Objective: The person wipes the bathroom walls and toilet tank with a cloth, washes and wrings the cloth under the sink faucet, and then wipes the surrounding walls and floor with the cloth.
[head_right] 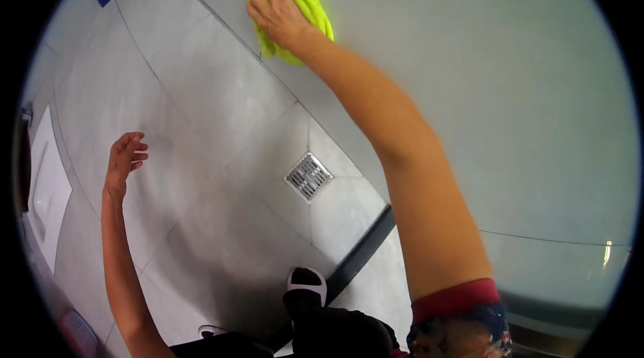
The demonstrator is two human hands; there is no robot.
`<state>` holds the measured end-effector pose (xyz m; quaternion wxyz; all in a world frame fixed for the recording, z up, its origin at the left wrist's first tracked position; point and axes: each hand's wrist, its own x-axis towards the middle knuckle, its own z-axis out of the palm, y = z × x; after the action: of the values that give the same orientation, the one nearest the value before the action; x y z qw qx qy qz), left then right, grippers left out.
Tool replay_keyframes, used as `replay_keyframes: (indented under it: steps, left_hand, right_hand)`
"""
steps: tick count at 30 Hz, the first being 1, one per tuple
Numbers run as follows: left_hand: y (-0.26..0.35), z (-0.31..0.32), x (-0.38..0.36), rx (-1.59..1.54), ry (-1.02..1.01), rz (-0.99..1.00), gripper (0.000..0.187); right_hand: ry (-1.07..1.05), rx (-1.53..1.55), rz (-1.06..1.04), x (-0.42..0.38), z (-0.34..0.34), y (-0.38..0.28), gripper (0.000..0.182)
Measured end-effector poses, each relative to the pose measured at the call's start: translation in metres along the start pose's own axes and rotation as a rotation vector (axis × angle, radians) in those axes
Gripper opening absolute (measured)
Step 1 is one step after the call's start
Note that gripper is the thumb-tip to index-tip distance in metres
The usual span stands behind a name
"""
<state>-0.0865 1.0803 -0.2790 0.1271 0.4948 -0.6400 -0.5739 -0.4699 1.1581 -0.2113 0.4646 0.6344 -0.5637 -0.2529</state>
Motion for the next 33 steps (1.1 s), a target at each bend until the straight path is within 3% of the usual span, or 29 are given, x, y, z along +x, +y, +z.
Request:
replay_keyframes:
  steps: [6,9,25,27,31,33]
  left_hand:
    - [0.006,0.016,0.001,0.069,-0.019,-0.078,0.033]
    - [0.006,0.018,-0.002,0.061,-0.076,-0.015,0.036]
    - [-0.002,0.002,-0.017,0.093,-0.151,0.051,0.039]
    - [-0.002,-0.003,-0.021,0.096,-0.166,0.059,0.039]
    - [-0.008,-0.016,-0.024,0.117,-0.136,0.058,0.040]
    - [-0.024,-0.029,-0.021,0.086,-0.109,0.068,0.041]
  right_hand:
    - [-0.245,0.186,-0.211,-0.099,0.005,-0.074,0.041]
    - [-0.298,0.252,-0.254,-0.157,-0.010,-0.089,0.040]
    - [-0.650,0.452,-0.372,-0.548,-0.188,-0.043,0.039]
    - [-0.651,0.390,-0.381,-0.575,-0.206,-0.040,0.035]
    - [-0.918,0.577,-0.208,-0.565,-0.221,-0.047,0.018]
    - [-0.778,0.528,-0.045,-0.510,-0.250,-0.028,0.023]
